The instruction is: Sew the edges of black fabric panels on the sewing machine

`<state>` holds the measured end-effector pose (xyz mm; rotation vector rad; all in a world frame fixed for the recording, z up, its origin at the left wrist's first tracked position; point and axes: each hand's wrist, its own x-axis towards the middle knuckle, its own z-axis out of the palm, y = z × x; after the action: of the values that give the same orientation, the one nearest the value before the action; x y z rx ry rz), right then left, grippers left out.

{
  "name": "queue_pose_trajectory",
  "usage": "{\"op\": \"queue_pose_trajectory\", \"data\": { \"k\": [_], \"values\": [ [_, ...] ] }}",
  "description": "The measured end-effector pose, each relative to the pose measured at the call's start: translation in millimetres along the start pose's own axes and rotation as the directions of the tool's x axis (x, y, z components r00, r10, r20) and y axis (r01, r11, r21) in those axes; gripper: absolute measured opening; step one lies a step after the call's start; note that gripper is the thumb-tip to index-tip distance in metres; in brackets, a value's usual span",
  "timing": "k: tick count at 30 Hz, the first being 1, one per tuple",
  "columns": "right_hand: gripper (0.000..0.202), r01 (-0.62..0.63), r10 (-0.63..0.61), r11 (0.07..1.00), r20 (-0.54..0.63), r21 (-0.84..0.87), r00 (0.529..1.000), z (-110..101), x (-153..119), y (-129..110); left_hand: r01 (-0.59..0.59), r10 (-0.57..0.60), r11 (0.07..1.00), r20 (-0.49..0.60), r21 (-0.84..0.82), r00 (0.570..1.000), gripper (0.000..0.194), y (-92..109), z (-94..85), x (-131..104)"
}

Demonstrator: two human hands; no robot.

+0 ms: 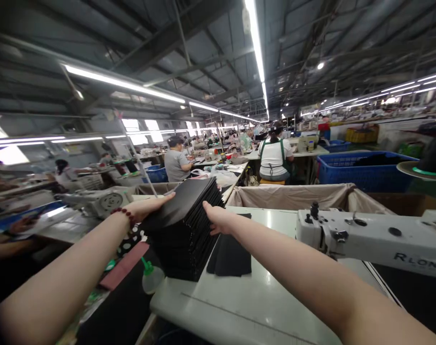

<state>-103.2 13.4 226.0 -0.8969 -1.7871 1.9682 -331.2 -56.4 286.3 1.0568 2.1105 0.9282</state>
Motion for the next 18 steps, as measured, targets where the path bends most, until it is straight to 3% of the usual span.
{"op": "queue_pose_trajectory", "data": {
  "k": [3, 7, 11, 18],
  "values": [
    [0.049, -0.013, 0.012, 1.000, 0.067, 0.016, 0.998, 27, 12, -12, 0.089, -0.083, 0.995, 0.155, -0.033, 0.984, 0.062, 2, -2.3, 2],
    [0.052, -0.021, 0.020, 1.000, 0.107, 0.010, 0.994, 46, 10, -18, 0.146, -0.132, 0.989, 0.238, -0.040, 0.962, 0.059, 2, 0.1, 7],
    [0.061, -0.032, 0.034, 0.999, 0.102, -0.021, 0.994, 47, 10, -21, 0.200, -0.189, 0.980, 0.253, -0.019, 0.949, 0.059, 0, 0.0, 12],
    [0.070, -0.064, 0.065, 0.998, 0.078, -0.021, 0.995, 33, 4, -20, 0.187, -0.164, 0.981, 0.313, -0.045, 0.935, 0.060, 1, -8.1, 1]
  ]
}}
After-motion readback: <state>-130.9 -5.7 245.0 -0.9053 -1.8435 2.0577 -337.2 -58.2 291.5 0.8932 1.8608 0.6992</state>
